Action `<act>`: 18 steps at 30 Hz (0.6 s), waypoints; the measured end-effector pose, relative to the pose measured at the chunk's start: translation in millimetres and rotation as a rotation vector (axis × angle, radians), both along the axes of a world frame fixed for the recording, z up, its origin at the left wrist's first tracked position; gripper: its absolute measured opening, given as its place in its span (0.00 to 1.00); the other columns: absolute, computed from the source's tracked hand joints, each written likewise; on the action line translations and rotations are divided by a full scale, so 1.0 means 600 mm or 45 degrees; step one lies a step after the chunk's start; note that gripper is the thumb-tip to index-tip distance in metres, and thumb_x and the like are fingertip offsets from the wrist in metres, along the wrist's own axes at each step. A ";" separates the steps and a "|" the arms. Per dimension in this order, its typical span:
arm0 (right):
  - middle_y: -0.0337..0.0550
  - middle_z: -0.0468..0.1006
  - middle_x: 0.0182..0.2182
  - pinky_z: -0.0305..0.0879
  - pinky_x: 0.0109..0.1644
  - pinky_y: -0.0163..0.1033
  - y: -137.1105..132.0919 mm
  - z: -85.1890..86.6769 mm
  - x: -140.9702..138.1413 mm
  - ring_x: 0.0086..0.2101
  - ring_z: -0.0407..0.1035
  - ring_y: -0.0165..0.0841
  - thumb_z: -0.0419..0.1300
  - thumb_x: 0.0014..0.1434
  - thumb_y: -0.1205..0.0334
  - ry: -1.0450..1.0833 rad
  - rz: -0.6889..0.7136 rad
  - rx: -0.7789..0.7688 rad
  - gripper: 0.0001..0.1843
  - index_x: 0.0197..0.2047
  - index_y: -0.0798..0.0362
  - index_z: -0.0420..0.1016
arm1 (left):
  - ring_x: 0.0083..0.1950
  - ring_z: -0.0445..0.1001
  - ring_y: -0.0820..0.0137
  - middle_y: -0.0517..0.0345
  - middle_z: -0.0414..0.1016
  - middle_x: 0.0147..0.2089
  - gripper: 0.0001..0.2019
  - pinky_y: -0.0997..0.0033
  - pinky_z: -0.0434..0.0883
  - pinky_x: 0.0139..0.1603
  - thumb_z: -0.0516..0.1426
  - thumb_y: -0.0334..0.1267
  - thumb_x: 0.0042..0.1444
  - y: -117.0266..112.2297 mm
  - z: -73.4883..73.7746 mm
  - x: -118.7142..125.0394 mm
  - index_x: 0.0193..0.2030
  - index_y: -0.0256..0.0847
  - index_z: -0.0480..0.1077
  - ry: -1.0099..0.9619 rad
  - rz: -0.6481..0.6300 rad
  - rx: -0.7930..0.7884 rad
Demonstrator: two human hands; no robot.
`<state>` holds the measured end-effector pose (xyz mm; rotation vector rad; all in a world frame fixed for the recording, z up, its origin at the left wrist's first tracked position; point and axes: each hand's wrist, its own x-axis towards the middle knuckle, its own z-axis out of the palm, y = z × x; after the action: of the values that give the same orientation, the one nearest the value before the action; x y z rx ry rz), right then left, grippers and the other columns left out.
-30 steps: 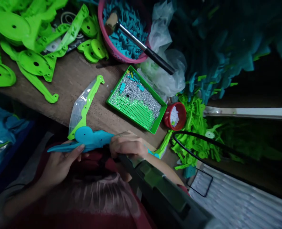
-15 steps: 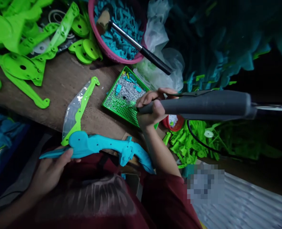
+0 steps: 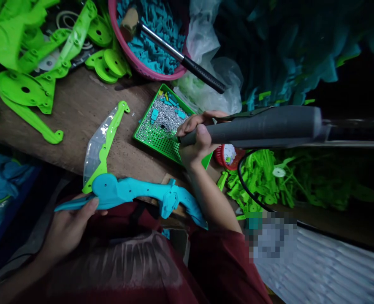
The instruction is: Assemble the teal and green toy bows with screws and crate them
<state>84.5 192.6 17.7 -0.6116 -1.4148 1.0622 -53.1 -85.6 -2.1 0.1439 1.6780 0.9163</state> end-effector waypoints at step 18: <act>0.28 0.53 0.20 0.55 0.16 0.29 0.009 0.096 0.045 0.15 0.53 0.23 0.52 0.59 0.52 0.047 -0.201 0.166 0.11 0.44 0.44 0.63 | 0.37 0.82 0.63 0.67 0.83 0.38 0.14 0.71 0.75 0.37 0.57 0.57 0.58 0.049 0.095 -0.079 0.42 0.58 0.80 0.722 -1.039 0.516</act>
<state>111.2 197.8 75.5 -0.5953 -1.3681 0.8458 -100.5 -55.9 55.1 1.3603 1.6673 0.5820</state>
